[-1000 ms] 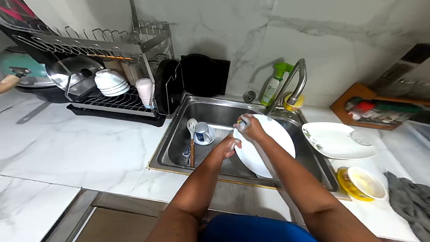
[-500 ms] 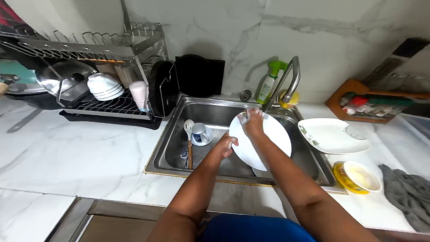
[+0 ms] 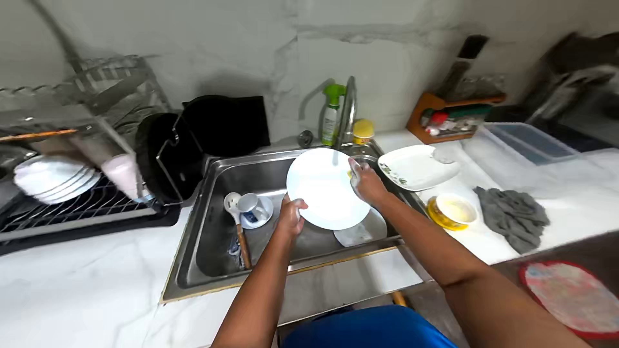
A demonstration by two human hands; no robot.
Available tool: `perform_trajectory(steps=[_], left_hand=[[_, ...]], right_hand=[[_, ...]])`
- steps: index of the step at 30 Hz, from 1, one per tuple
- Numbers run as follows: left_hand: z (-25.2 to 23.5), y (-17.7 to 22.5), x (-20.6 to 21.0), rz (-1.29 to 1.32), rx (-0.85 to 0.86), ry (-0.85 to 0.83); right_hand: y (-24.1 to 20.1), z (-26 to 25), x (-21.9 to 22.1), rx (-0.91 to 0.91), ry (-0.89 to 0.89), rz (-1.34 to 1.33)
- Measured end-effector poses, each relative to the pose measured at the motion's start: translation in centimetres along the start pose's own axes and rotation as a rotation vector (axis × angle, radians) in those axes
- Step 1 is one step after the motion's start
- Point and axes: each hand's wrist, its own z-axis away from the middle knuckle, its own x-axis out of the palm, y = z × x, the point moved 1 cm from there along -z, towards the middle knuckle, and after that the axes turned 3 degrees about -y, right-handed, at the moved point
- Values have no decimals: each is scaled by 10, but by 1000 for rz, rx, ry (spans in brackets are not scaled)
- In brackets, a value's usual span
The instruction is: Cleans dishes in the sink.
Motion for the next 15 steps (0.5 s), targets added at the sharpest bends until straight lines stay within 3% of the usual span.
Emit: perform_trajectory(steps=[4, 11, 15], left_hand=[[-12, -11, 45, -49, -77, 67], [-50, -55, 180, -185, -143, 54], [-73, -89, 245, -254, -176, 24]], right_hand=[[28, -12, -49, 216, 36, -47], [92, -7, -145, 282, 62, 374], [108, 7, -181, 302, 183, 179]])
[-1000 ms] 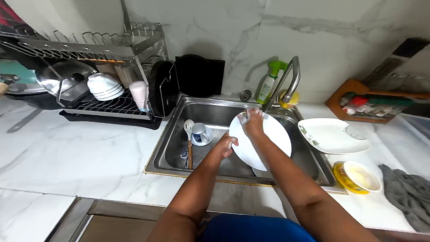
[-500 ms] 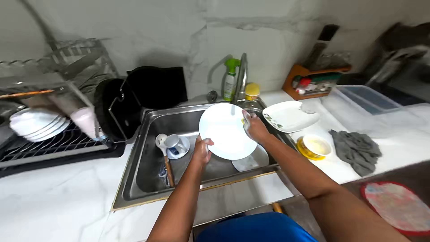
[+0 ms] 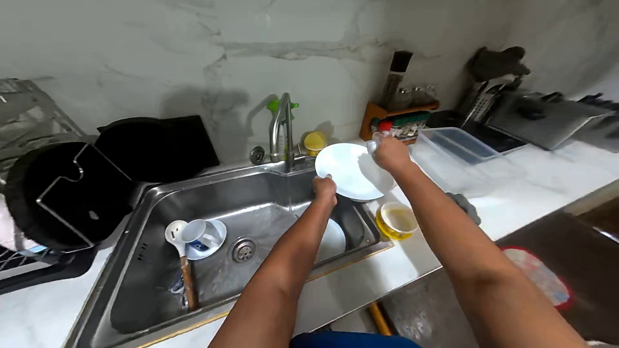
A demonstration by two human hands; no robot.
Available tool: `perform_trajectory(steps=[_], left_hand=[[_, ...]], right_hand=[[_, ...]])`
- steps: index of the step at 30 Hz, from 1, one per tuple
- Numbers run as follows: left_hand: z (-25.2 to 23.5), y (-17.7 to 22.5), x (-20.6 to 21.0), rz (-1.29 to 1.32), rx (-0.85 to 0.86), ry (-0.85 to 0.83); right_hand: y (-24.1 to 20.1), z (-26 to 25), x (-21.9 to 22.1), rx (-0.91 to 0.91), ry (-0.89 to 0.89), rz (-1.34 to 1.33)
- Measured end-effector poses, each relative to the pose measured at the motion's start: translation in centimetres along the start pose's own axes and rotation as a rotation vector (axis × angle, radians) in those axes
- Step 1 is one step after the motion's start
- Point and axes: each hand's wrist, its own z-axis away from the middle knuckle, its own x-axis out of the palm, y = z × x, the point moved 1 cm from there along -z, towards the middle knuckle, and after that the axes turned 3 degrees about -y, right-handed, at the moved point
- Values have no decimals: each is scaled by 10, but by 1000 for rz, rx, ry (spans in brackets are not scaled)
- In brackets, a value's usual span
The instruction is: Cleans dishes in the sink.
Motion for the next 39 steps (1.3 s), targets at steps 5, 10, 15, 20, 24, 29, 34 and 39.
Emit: perform_trajectory(steps=[5, 10, 15, 20, 24, 29, 34, 39], left_hand=[[5, -6, 42, -119, -36, -4], [0, 9, 43, -338, -127, -190], [-5, 23, -21, -684, 33, -277], [-24, -99, -92, -1608, 262, -809], [-23, -125, -118, -1795, 172, -969], [-19, -110, -148, -1931, -70, -1066], [-7, -131, -181, -1852, 65, -1137], [22, -96, -171, -1861, -135, -1068]], right_hand=[[42, 5, -2, -111, 69, -358], [30, 22, -6, -230, 25, -470], [-12, 69, 8, -463, -31, -597], [-44, 90, 53, -502, -199, -628], [-67, 84, 87, -539, -351, -504], [-87, 77, 121, -436, -483, -486], [-117, 75, 157, -342, -486, -495], [-107, 72, 202, -256, -537, -355]])
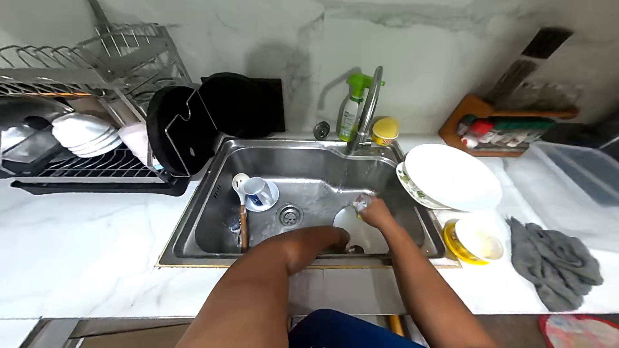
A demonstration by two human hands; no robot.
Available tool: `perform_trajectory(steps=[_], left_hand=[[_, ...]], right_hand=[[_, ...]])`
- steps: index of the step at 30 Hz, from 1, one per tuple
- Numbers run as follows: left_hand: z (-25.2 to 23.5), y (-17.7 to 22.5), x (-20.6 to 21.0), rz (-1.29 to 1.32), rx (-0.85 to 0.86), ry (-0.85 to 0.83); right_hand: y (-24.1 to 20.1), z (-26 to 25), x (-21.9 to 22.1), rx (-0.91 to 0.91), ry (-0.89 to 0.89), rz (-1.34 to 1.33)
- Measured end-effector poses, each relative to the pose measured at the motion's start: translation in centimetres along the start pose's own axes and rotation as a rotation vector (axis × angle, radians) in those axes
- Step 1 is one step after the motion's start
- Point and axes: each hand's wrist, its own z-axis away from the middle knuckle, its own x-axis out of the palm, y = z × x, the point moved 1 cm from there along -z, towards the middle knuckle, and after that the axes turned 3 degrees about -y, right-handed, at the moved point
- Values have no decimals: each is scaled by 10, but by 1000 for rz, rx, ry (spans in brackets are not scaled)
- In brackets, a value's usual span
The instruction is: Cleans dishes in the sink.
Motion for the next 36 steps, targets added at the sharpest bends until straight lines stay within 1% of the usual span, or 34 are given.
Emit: perform_trajectory(steps=[3, 6, 7, 9, 11, 12, 14, 15, 17, 19, 20, 21, 23, 25, 28, 30, 32, 33, 35, 36], left_hand=[[16, -21, 22, -40, -31, 61], [16, -55, 51, -82, 17, 83], [28, -59, 56, -40, 41, 92], [61, -52, 55, 101, 65, 98], [88, -29, 42, 274, -55, 10], [94, -23, 36, 316, -81, -30], [68, -51, 40, 251, 138, 2], [60, -58, 36, 237, 146, 8], [69, -58, 16, 329, 91, 89], [94, -51, -2, 390, 64, 256], [106, -49, -7, 438, 82, 347], [118, -46, -10, 510, 110, 438], [138, -44, -8, 607, 101, 567], [149, -46, 3, 662, 79, 624], [146, -53, 19, 684, 46, 652], [141, -53, 15, 708, 8, 667], [135, -43, 7, 816, -38, 719], [133, -36, 3, 849, -78, 761], [128, -17, 1, 905, -160, 818], [126, -8, 0, 954, -189, 845]], right_hand=[[16, 5, -5, 46, -21, -8], [21, 8, -9, 69, -53, -10], [21, 7, -8, 55, -72, 11], [21, 5, -4, 17, -115, 59], [21, 6, 0, -27, -144, 84], [21, 7, 1, -49, -146, 77], [18, 7, 1, -102, -145, 62], [15, 8, 2, -139, -136, 66], [0, 10, 6, -218, -64, 88], [-25, 10, 14, -275, 14, 120], [-36, 8, 20, -284, 35, 151], [-43, 4, 24, -269, 43, 180], [-52, -7, 24, -156, 74, 211], [-55, -17, 19, -30, 89, 210], [-74, -14, 20, 23, 72, 273], [-98, 2, 26, -33, 87, 343], [-111, 7, 37, -156, 121, 377], [-111, 1, 40, -173, 140, 358], [-106, -14, 38, -71, 162, 226], [-104, -22, 36, -7, 212, 151]])
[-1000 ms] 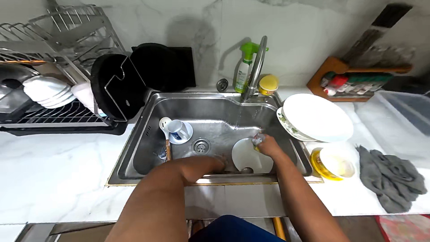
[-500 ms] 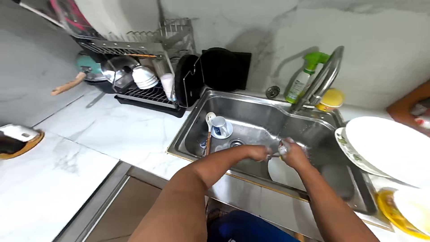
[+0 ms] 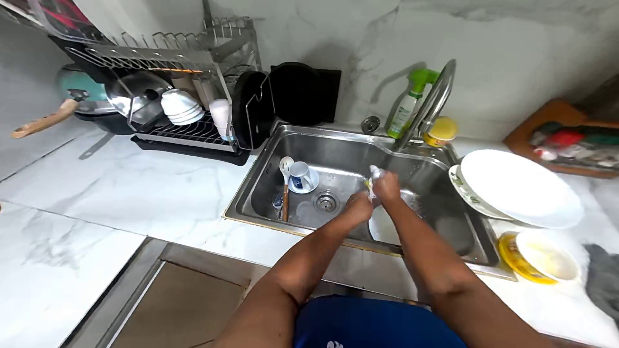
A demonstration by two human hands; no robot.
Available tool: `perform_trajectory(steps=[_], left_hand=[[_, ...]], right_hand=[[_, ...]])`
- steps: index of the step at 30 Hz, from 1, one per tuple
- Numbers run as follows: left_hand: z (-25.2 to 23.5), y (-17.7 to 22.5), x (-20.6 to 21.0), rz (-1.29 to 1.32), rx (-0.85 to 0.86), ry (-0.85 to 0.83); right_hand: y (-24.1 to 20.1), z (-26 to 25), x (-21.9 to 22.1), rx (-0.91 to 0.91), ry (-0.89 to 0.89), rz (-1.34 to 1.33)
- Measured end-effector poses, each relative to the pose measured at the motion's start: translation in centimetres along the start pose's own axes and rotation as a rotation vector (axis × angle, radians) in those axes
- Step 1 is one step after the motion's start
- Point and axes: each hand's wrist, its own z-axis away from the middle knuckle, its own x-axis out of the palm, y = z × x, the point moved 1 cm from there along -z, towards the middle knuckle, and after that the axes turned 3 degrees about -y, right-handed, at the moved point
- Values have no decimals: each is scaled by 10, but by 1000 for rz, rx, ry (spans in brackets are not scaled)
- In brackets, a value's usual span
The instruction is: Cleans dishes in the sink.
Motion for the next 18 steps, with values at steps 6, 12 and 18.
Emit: perform_trajectory(steps=[6, 12, 18], left_hand=[[-7, -3, -12, -118, 27, -15], [-17, -9, -9, 317, -53, 18], [-25, -27, -21, 1123, -72, -265]], right_hand=[[-1, 4, 3, -258, -43, 173], [32, -26, 3, 175, 313, -807], [1, -24, 19, 139, -383, -1963]])
